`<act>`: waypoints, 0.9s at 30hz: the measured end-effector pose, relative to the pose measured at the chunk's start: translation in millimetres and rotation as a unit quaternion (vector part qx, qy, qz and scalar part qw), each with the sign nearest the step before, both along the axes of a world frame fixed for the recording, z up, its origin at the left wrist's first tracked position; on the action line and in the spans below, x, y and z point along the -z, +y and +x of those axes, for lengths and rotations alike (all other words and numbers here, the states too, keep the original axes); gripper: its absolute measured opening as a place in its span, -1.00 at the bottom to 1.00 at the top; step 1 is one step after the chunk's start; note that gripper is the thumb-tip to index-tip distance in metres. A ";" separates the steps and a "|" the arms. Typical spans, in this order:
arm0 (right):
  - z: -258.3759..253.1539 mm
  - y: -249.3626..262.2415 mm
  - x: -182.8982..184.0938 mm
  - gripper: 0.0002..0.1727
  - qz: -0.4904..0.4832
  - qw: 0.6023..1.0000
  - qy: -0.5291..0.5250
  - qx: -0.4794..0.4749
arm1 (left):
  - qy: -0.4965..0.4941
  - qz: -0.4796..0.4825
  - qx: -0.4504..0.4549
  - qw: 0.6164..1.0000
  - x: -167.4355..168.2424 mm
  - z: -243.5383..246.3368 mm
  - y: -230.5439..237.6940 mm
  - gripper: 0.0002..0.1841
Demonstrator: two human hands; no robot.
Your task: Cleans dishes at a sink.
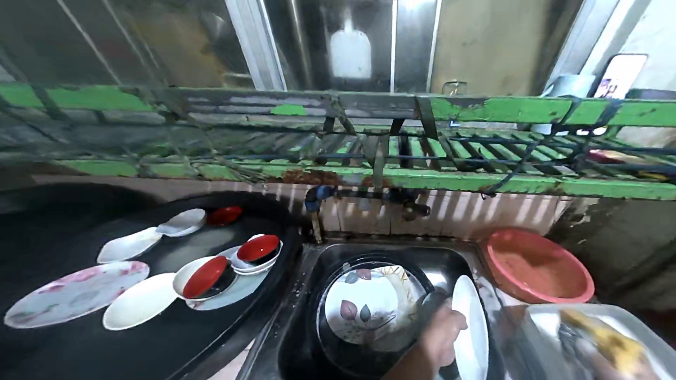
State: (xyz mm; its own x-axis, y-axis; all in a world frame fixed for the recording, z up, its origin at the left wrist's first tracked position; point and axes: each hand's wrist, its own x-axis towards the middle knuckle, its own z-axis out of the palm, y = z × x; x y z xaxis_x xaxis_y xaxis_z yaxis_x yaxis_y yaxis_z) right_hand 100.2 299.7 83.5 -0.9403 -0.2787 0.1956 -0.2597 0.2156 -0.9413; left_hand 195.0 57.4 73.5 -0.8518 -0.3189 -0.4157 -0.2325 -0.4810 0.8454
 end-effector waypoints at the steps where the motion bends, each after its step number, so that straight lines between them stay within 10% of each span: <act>1: 10.2 -31.3 -6.7 -0.21 -0.020 0.999 0.038 -0.011 | 0.018 0.007 0.001 1.000 -12.4 5.8 2.9 -0.22; 6: 45.9 -147.7 -10.8 -0.29 0.052 0.984 0.164 -0.034 | 0.061 -0.068 0.021 0.996 -33.5 35.8 12.7 -0.37; 11: -11.9 -178.5 -10.0 -0.50 0.066 0.996 -0.055 0.027 | 0.092 -0.097 0.053 0.990 -36.0 72.2 -8.6 -0.16; 16: 65.3 -207.1 -4.0 -0.41 0.095 0.974 0.199 -0.049 | 0.082 -0.107 0.015 0.991 -21.9 68.7 -36.2 -0.50; 22: -11.2 -187.2 1.3 -0.50 0.046 0.994 -0.086 0.049 | 0.049 -0.055 -0.004 0.997 -34.5 72.8 -38.8 -0.16; 27: 54.9 -195.4 5.7 -0.36 0.033 0.992 0.125 0.013 | 0.094 0.000 -0.036 0.995 -17.7 50.2 -40.5 -0.12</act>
State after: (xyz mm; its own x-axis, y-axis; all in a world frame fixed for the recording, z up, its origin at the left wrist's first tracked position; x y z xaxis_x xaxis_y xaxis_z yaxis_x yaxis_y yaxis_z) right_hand 155.1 104.3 77.7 -0.8715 -0.2749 0.4060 -0.4770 0.2834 -0.8320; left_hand 245.3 16.9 91.2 -0.8895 -0.3813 -0.2518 -0.0356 -0.4915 0.8702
